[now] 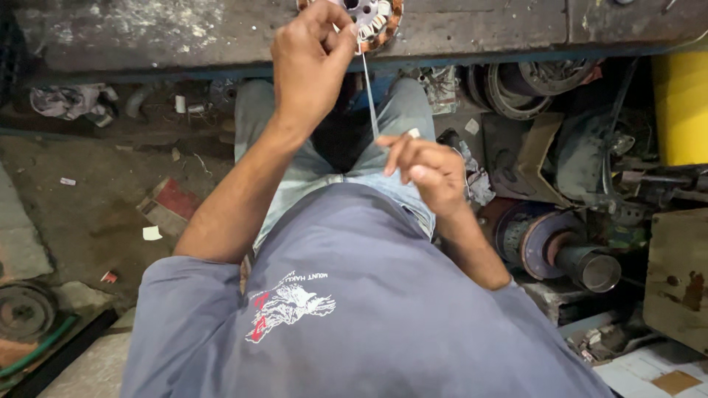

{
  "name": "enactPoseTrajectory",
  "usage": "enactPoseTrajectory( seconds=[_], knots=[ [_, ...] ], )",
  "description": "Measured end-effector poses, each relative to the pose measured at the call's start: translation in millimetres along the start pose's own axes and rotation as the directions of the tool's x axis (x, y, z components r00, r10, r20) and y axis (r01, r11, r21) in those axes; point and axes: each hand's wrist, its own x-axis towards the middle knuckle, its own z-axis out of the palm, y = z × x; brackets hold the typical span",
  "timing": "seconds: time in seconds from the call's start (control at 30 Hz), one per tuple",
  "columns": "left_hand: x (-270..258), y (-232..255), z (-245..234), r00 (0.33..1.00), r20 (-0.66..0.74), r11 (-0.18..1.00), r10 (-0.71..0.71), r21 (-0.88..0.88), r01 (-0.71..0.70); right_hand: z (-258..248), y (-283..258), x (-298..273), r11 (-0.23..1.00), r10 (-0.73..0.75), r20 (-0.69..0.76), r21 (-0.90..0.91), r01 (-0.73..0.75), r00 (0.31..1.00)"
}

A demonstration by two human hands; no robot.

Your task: The person works on a circular electrical component with copper windings, using white string to tie and secure the windings. They repeatedly wrap, pull, and knot the string around the component while seated at a cluttered workbench.

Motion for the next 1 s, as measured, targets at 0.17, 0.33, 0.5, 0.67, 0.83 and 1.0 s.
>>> enactPoseTrajectory(
  seconds=[0.17,0.33,0.5,0.67,0.83,1.0],
  knots=[
    [3,3,-1,0.985,-0.015,0.965,0.169,0.204,-0.163,25,31,-16,0.921,0.179,0.144,0.322,-0.217,0.973],
    [-2,11,-12,0.987,-0.047,0.964,0.153,0.228,-0.138,27,40,-24,0.929,0.181,0.057,0.316,-0.190,0.982],
    [-11,10,-14,0.830,0.157,0.759,0.536,0.340,-0.555,13,41,-26,0.941,0.179,-0.044,0.299,-0.158,0.983],
    [-8,1,-13,0.807,0.139,0.717,0.573,0.392,-0.577,4,41,-28,0.906,0.256,-0.021,0.353,-0.233,0.966],
    [-10,-12,-16,0.822,0.098,0.766,0.561,0.316,-0.561,-17,38,-33,0.870,0.331,-0.123,0.423,-0.252,0.935],
    [-9,-14,-15,0.808,0.080,0.750,0.584,0.329,-0.574,-22,38,-33,0.777,0.393,-0.099,0.567,-0.273,0.914]
  ],
)
